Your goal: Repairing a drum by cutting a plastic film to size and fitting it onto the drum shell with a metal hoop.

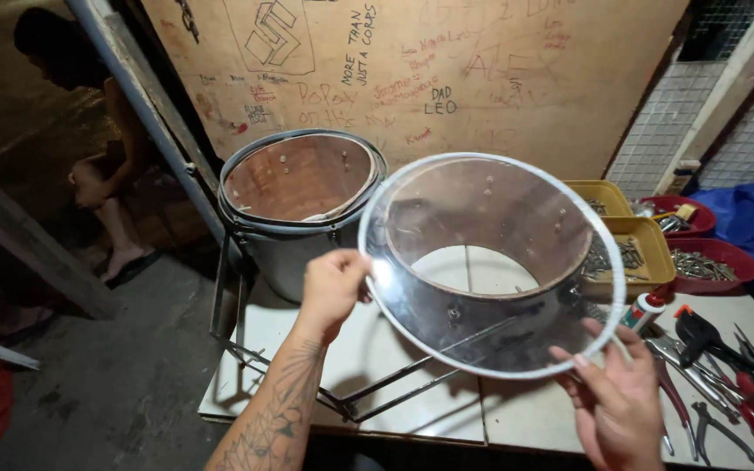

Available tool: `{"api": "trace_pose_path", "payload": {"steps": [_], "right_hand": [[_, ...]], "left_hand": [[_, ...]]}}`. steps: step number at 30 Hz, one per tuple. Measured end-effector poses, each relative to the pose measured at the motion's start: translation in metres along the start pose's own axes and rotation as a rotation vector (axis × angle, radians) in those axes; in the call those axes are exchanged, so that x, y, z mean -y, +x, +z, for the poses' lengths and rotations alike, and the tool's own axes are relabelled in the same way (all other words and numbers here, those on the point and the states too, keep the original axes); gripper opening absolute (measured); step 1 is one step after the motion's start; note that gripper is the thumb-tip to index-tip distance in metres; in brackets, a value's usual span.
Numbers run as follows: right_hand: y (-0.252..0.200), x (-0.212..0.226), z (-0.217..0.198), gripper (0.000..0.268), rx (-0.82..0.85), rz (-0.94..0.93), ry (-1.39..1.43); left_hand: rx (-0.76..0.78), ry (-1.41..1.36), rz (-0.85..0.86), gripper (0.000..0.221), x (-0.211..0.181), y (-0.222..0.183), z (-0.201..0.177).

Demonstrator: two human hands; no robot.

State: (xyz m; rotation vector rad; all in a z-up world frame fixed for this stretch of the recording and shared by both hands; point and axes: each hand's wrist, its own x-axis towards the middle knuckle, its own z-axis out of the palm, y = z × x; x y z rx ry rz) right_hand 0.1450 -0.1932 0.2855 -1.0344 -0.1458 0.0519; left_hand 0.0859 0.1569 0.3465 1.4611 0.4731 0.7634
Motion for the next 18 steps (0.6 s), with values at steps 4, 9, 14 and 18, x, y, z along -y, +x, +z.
{"api": "trace_pose_path", "payload": {"steps": [4, 9, 14, 18], "right_hand": [[0.003, 0.009, -0.013, 0.062, -0.059, 0.006, -0.045], [0.002, 0.007, -0.030, 0.058, -0.123, 0.069, -0.100], [0.012, -0.018, -0.070, 0.058, -0.036, 0.126, -0.008], [0.008, -0.013, -0.068, 0.053, -0.049, 0.169, -0.010]], "left_hand": [[0.197, 0.259, -0.241, 0.024, 0.016, 0.019, -0.016], [-0.241, 0.190, -0.381, 0.042, 0.044, 0.090, -0.052], [-0.489, -0.098, -0.457, 0.059, 0.061, 0.136, -0.078], [-0.480, -0.068, -0.487, 0.057, 0.065, 0.147, -0.085]]}}
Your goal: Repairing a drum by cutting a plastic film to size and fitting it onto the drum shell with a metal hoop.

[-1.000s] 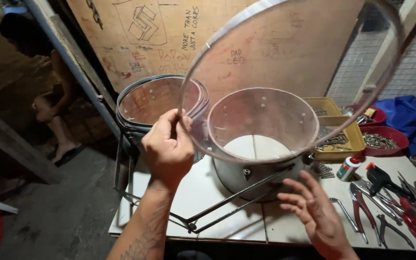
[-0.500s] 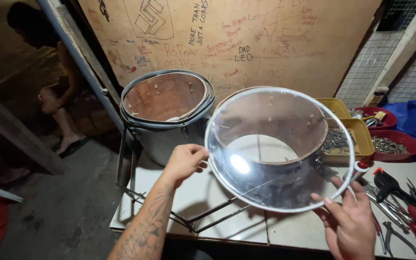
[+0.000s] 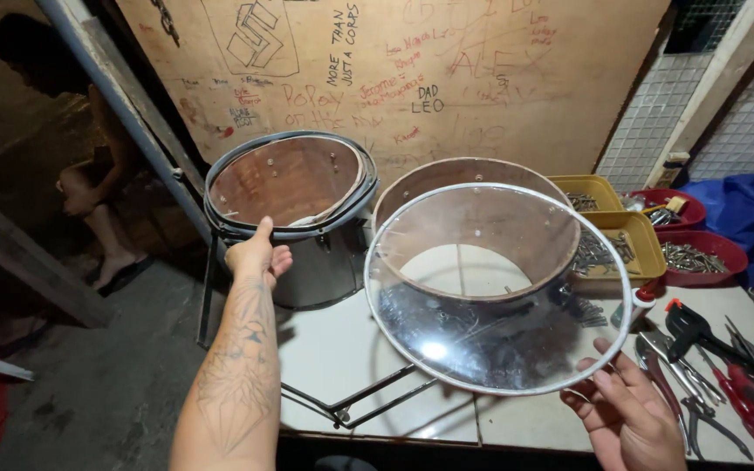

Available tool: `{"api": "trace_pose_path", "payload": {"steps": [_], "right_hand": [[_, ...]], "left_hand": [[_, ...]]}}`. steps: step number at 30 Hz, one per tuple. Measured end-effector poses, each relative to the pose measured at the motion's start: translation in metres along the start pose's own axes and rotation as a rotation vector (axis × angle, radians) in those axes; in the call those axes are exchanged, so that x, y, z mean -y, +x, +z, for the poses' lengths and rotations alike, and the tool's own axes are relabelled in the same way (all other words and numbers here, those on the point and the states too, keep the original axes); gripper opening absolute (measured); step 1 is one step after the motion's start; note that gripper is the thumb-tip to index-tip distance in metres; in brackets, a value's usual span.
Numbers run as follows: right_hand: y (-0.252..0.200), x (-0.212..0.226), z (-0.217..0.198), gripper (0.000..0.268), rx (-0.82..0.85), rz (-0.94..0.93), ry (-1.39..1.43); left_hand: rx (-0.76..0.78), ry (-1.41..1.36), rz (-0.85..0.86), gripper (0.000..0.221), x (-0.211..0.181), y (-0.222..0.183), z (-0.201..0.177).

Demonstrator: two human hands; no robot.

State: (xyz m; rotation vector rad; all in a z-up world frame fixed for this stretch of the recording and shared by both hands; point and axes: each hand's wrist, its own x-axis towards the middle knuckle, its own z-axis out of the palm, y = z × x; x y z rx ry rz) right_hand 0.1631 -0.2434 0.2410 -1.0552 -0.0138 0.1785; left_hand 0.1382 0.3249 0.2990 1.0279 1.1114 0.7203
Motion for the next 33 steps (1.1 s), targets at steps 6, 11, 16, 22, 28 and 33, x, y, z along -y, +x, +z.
{"api": "trace_pose_path", "payload": {"steps": [6, 11, 16, 22, 28, 33], "right_hand": [[0.005, -0.013, -0.015, 0.049, 0.090, 0.049, 0.035], [0.004, -0.028, -0.032, 0.025, 0.193, 0.032, 0.058], [-0.017, 0.001, -0.028, 0.035, 0.023, 0.207, -0.073], [-0.015, 0.006, -0.039, 0.040, 0.016, 0.272, -0.135], [-0.016, 0.011, -0.031, 0.041, 0.051, 0.283, -0.158], [-0.007, 0.000, -0.035, 0.040, 0.081, 0.263, -0.070]], "left_hand": [[0.066, 0.196, -0.037, 0.048, -0.024, -0.015, 0.006], [0.010, 0.259, -0.109, 0.049, -0.016, 0.017, 0.018], [-0.078, 0.055, -0.027, 0.037, -0.039, -0.001, 0.037], [0.015, -0.066, 0.008, 0.041, -0.064, 0.005, 0.045], [0.040, -0.488, 0.049, 0.054, -0.070, 0.005, 0.078], [-0.055, -0.580, 0.367, 0.016, -0.070, 0.003, 0.130]]}}
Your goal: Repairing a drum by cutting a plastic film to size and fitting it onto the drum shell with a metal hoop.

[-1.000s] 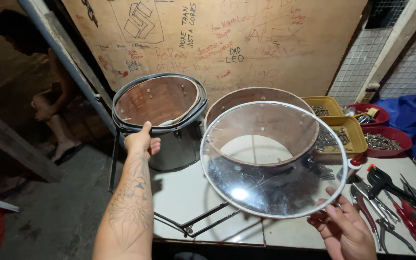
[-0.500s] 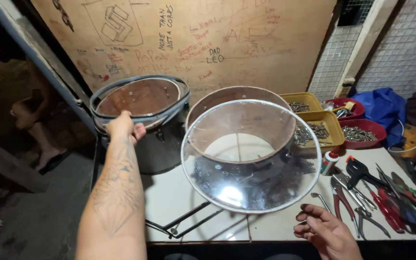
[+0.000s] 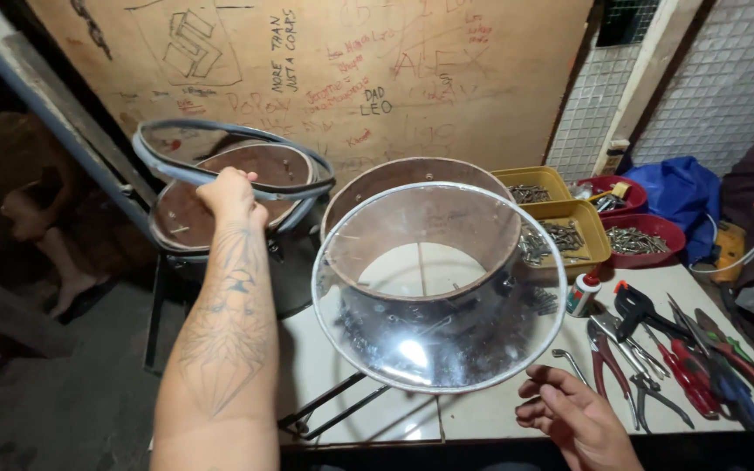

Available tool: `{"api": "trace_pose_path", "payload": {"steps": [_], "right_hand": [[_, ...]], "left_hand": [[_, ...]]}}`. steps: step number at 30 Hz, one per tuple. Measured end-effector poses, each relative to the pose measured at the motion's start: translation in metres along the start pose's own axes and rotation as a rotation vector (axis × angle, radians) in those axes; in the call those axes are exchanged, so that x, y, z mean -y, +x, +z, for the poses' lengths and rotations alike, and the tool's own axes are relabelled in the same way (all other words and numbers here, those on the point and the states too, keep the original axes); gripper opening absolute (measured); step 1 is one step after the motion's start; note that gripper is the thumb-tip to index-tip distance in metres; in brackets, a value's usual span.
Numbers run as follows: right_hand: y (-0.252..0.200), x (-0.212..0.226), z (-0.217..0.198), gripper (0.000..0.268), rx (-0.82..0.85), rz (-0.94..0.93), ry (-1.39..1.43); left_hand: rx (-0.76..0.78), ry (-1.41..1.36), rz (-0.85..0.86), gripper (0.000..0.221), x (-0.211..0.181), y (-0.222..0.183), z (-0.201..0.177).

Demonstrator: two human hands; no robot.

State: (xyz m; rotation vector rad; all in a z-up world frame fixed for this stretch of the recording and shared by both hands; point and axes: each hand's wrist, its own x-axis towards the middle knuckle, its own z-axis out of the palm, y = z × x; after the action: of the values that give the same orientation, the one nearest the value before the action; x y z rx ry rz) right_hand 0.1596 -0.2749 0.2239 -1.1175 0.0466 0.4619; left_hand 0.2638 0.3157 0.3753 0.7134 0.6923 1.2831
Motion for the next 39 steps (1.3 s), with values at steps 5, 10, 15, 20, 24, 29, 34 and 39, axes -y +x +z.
{"api": "trace_pose_path", "payload": {"steps": [5, 10, 15, 20, 24, 29, 34, 39], "right_hand": [[0.016, -0.020, -0.014, 0.039, 0.095, -0.009, 0.103], [0.008, -0.007, 0.012, 0.052, 0.168, -0.085, 0.058], [0.004, 0.011, 0.057, 0.051, 0.218, -0.060, 0.096], [-0.001, 0.036, 0.099, 0.035, 0.027, -0.076, 0.135], [0.002, 0.032, 0.086, 0.036, -0.040, -0.149, 0.057], [0.003, 0.027, 0.031, 0.044, -0.068, -0.363, 0.018], [-0.043, 0.081, 0.037, 0.045, -0.309, -0.148, -0.073], [-0.037, 0.073, -0.043, 0.054, -0.190, -0.138, -0.206]], "left_hand": [[-0.188, 0.134, -0.031, 0.031, -0.033, -0.069, 0.038], [-0.138, 0.127, 0.023, 0.021, -0.029, -0.074, 0.058], [-0.125, -0.003, 0.006, 0.022, -0.028, -0.056, 0.047], [-0.279, -0.008, -0.021, 0.029, -0.026, -0.055, 0.034], [-0.328, 0.058, 0.008, 0.017, -0.035, -0.033, 0.038], [-0.281, -0.205, -0.085, 0.012, -0.041, -0.053, 0.021], [-0.372, -0.378, -0.198, 0.016, -0.047, -0.067, 0.016], [-0.306, -0.384, -0.215, 0.010, -0.044, -0.049, 0.005]]}}
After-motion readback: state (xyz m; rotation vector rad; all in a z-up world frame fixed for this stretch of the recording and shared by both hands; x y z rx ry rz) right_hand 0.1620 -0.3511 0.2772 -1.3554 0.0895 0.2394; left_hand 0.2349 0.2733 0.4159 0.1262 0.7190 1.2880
